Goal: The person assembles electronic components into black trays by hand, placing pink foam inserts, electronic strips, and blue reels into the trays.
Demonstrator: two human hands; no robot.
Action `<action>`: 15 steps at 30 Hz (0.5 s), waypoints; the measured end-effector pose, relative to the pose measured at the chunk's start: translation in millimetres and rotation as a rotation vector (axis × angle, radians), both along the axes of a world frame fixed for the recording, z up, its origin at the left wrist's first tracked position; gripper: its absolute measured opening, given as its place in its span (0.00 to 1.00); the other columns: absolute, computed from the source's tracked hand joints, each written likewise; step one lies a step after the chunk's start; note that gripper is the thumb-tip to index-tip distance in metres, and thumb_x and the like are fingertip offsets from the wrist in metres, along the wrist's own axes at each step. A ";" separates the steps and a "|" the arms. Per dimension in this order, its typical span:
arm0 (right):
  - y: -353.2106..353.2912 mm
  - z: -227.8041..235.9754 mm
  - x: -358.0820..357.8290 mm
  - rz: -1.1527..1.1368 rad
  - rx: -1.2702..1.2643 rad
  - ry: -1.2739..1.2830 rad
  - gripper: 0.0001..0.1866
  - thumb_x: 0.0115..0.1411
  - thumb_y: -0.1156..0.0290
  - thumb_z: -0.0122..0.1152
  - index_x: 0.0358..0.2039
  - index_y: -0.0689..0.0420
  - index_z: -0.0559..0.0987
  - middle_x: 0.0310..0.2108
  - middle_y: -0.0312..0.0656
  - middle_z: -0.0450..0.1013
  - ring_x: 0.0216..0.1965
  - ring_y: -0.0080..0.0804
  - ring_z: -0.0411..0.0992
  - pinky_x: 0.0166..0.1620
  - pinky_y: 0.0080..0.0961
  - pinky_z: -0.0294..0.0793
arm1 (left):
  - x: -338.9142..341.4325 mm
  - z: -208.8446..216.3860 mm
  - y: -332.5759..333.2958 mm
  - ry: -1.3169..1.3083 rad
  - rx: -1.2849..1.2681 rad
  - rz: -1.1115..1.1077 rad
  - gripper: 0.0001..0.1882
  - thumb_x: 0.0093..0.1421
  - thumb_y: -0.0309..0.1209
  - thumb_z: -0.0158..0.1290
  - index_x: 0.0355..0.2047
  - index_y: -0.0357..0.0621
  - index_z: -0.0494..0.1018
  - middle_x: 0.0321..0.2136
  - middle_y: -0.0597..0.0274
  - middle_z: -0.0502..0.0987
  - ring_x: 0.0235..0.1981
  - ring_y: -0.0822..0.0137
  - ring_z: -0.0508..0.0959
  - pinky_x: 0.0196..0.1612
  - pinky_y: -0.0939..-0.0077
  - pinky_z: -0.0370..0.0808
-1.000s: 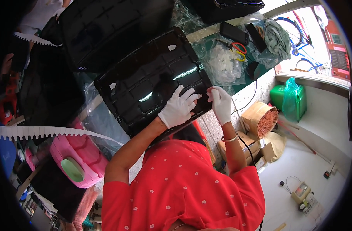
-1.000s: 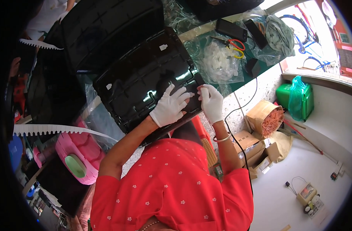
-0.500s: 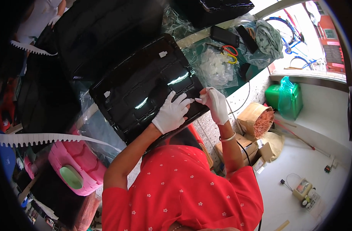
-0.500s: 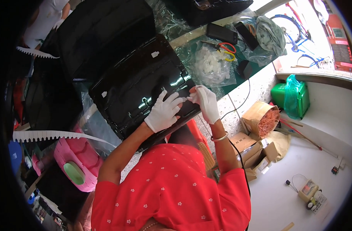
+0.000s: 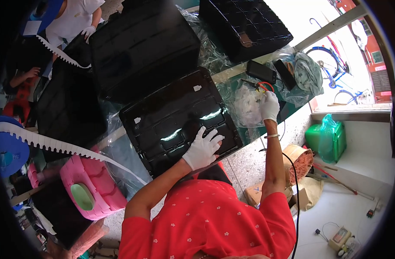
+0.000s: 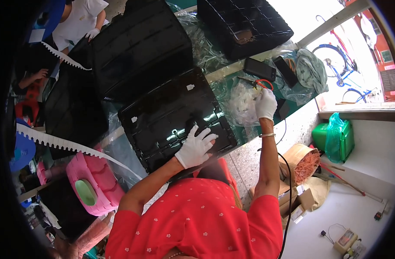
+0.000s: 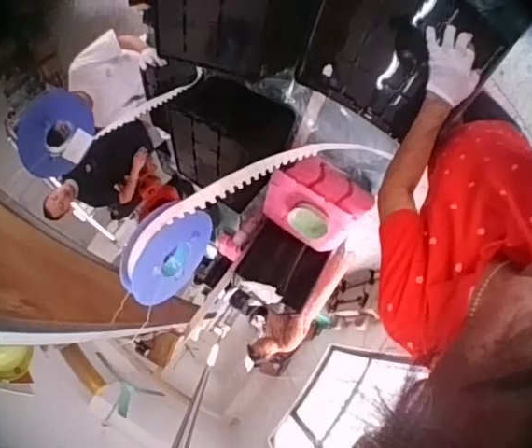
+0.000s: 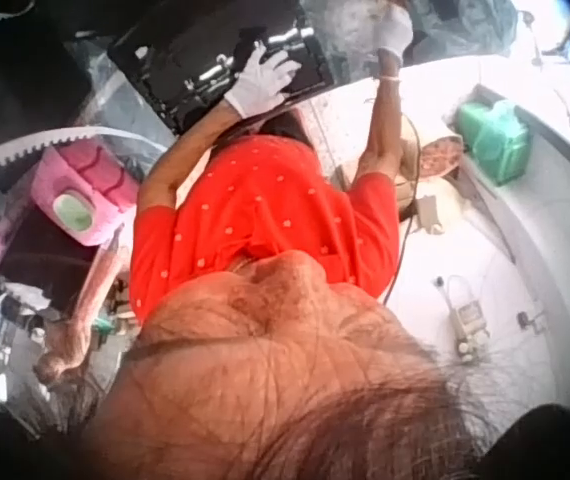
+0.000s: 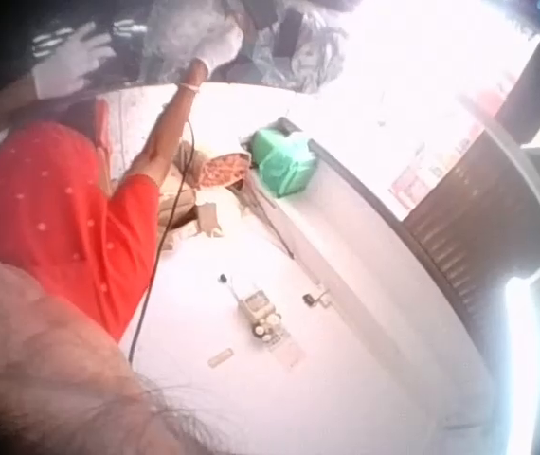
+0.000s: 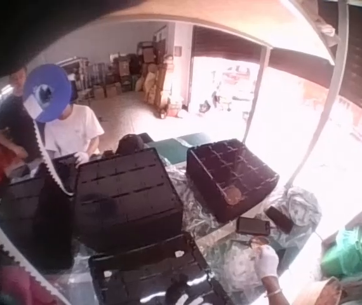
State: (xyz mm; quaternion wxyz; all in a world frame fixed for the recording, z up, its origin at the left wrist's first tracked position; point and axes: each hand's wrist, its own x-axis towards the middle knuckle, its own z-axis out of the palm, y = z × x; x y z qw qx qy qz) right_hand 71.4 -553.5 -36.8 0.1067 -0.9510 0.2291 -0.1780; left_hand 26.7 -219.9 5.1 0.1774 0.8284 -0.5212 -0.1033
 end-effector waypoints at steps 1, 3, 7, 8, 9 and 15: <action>-3.1 -1.6 4.5 0.011 -0.055 0.071 0.10 0.58 0.70 0.55 0.38 0.58 0.79 0.39 0.46 0.77 0.40 0.49 0.76 0.41 0.42 0.76 | -0.1 1.1 -1.5 -0.004 0.013 -0.003 0.26 0.54 0.47 0.56 0.48 0.43 0.75 0.55 0.64 0.67 0.62 0.58 0.62 0.65 0.41 0.51; -9.1 -1.0 6.6 0.020 -0.016 0.096 0.10 0.58 0.70 0.55 0.39 0.58 0.79 0.40 0.47 0.77 0.40 0.49 0.76 0.42 0.42 0.75 | -0.1 0.3 -9.1 -0.027 0.017 -0.003 0.26 0.55 0.47 0.56 0.49 0.43 0.74 0.55 0.64 0.67 0.62 0.58 0.61 0.64 0.41 0.52; 4.9 10.4 7.2 0.194 0.115 -0.158 0.10 0.58 0.70 0.56 0.39 0.58 0.79 0.41 0.49 0.76 0.41 0.50 0.75 0.44 0.40 0.75 | 2.2 2.6 -14.7 -0.026 0.022 0.020 0.27 0.54 0.48 0.57 0.48 0.43 0.74 0.54 0.64 0.67 0.63 0.60 0.61 0.65 0.42 0.51; 19.5 19.2 -4.0 0.188 0.127 -0.140 0.10 0.58 0.70 0.56 0.39 0.58 0.79 0.41 0.49 0.76 0.41 0.50 0.75 0.44 0.40 0.75 | 0.2 3.5 -12.0 -0.004 0.019 0.043 0.27 0.53 0.47 0.58 0.48 0.43 0.74 0.54 0.64 0.68 0.63 0.60 0.61 0.65 0.44 0.51; 38.8 38.0 -12.1 0.256 0.238 -0.122 0.10 0.58 0.71 0.56 0.39 0.59 0.79 0.42 0.49 0.76 0.41 0.51 0.75 0.44 0.39 0.75 | 1.7 6.5 -11.4 0.063 0.006 0.086 0.25 0.52 0.43 0.60 0.47 0.43 0.75 0.53 0.65 0.69 0.62 0.61 0.63 0.66 0.47 0.52; 105.8 50.7 -86.6 0.321 0.415 -0.070 0.12 0.51 0.77 0.61 0.38 0.60 0.75 0.42 0.47 0.74 0.43 0.50 0.72 0.46 0.38 0.72 | 13.3 -11.8 -26.0 -0.187 -0.204 0.189 0.08 0.58 0.31 0.53 0.37 0.49 0.77 0.33 0.68 0.72 0.41 0.65 0.72 0.59 0.54 0.62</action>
